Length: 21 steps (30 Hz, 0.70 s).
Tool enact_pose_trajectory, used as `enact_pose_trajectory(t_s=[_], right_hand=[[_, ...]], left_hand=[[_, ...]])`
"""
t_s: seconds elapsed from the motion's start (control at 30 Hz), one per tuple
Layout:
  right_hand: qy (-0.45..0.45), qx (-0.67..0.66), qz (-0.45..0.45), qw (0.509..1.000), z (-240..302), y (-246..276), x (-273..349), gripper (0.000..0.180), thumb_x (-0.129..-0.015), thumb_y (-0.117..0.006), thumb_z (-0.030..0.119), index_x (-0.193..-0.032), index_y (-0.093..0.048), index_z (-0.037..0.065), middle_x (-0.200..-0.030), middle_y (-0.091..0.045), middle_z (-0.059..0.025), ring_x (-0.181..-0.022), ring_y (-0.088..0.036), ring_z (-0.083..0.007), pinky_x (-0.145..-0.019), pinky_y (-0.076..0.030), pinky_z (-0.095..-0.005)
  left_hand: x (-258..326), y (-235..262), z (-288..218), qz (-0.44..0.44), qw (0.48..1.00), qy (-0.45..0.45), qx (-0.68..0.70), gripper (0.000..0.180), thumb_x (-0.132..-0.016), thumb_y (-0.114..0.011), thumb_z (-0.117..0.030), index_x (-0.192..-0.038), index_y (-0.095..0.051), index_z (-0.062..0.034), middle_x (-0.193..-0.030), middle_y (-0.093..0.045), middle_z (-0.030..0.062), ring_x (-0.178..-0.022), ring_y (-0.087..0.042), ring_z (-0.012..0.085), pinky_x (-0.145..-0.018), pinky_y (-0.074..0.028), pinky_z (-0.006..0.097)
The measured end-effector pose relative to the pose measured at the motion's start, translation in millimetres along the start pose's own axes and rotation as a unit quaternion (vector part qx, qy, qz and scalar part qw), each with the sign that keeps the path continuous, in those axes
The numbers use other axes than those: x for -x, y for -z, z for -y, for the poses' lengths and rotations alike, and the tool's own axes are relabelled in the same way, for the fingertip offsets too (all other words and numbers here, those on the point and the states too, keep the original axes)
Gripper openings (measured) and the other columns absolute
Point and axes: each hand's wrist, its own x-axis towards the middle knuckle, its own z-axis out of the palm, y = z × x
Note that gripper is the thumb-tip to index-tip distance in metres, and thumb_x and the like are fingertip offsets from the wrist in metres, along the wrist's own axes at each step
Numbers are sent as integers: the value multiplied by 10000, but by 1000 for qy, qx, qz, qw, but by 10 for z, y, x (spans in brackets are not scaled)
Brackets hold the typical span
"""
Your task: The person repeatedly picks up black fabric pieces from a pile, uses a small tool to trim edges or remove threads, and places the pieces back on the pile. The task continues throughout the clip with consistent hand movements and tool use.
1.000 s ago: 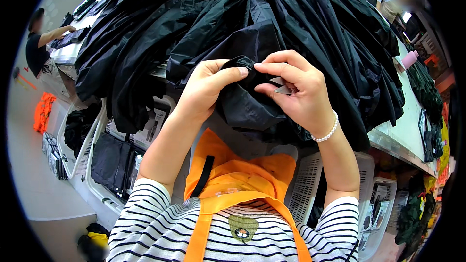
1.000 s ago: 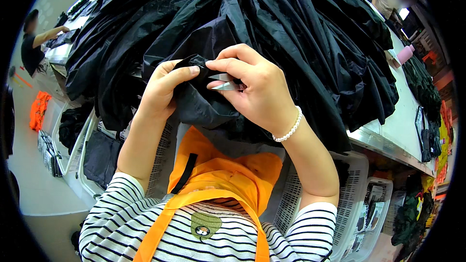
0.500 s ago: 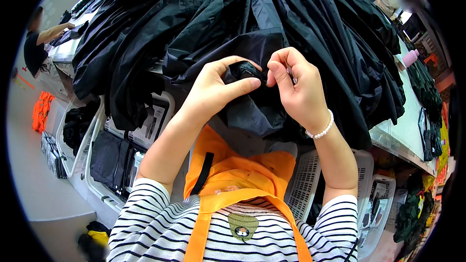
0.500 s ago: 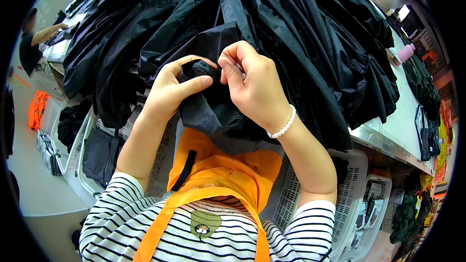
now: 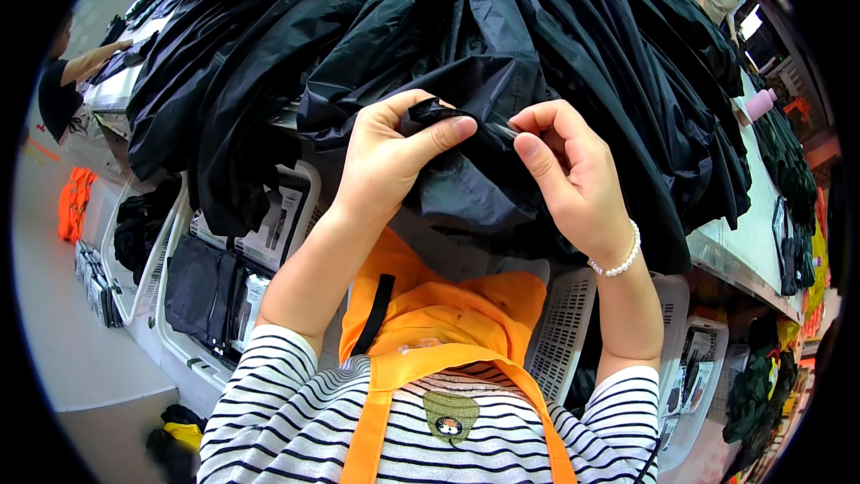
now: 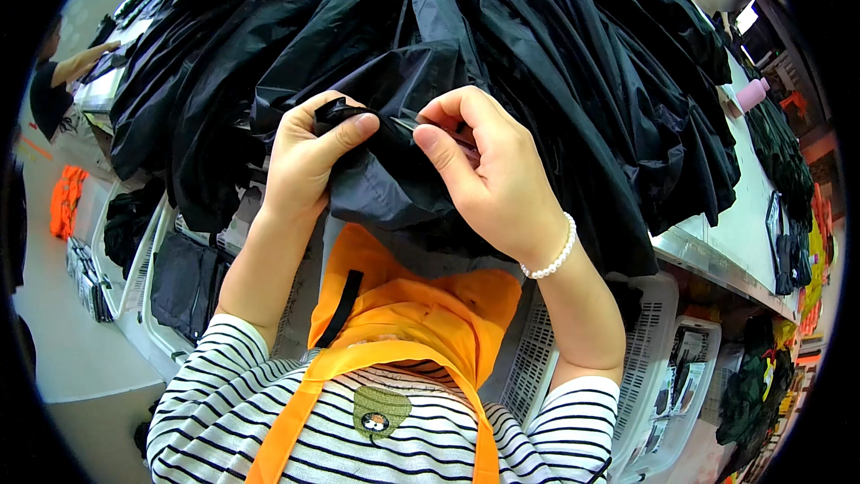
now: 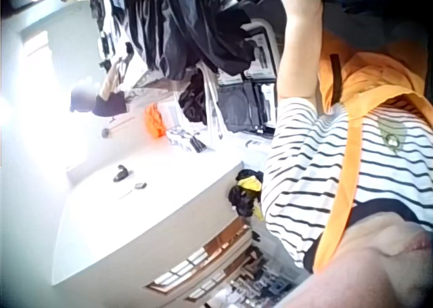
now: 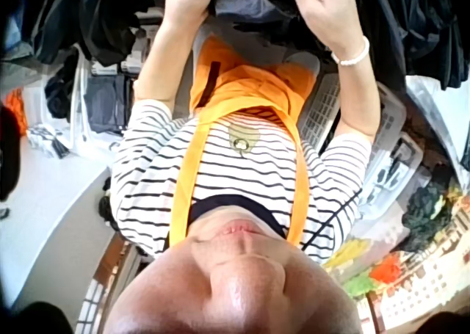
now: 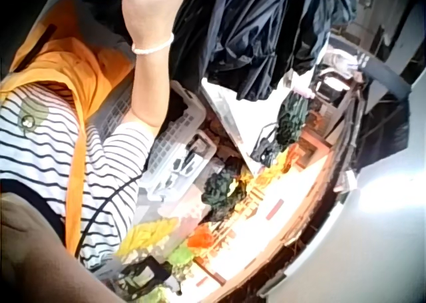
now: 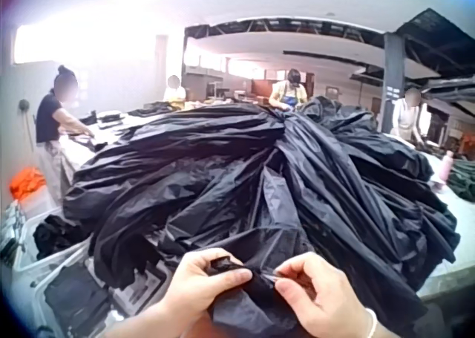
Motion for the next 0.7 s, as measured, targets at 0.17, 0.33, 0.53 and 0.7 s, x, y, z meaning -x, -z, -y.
enact_pose_trajectory(t_s=[0.17, 0.33, 0.53, 0.7], right_hand=[[94, 83, -34, 992, -45, -67, -37, 143, -880, -663, 118, -944, -589, 13, -844, -589, -76, -715, -612, -174, -635, -498, -264], [144, 140, -61, 978, -61, -109, -79, 158, -859, -684, 133, -940, -596, 30, -843, -591, -78, -691, -627, -210, -604, -503, -268], [177, 161, -80, 968, -92, -130, -89, 154, -852, -691, 138, -931, -600, 41, -825, -593, -71, -666, -630, -203, -580, -500, -270], [174, 153, -80, 969, -100, -127, -92, 160, -854, -700, 144, -928, -604, 41, -789, -585, -56, -636, -602, -158, -562, -478, -240]], left_hand=[[6, -28, -15, 8, 999, 0, -32, 93, -783, -768, -50, -827, -693, -15, -748, -662, -19, -664, -573, 23, -599, -449, 164], [6, -23, -12, 9, 999, 10, -38, 91, -787, -767, -59, -827, -698, -15, -746, -665, -15, -652, -568, 18, -578, -441, 160], [3, -24, -11, 12, 999, 16, -32, 86, -788, -761, -55, -825, -698, -10, -751, -668, -10, -651, -574, 21, -572, -446, 163], [19, -67, -46, 1, 1000, 15, -19, 88, -785, -759, -50, -826, -699, -1, -756, -677, 10, -649, -597, 42, -590, -468, 171]])
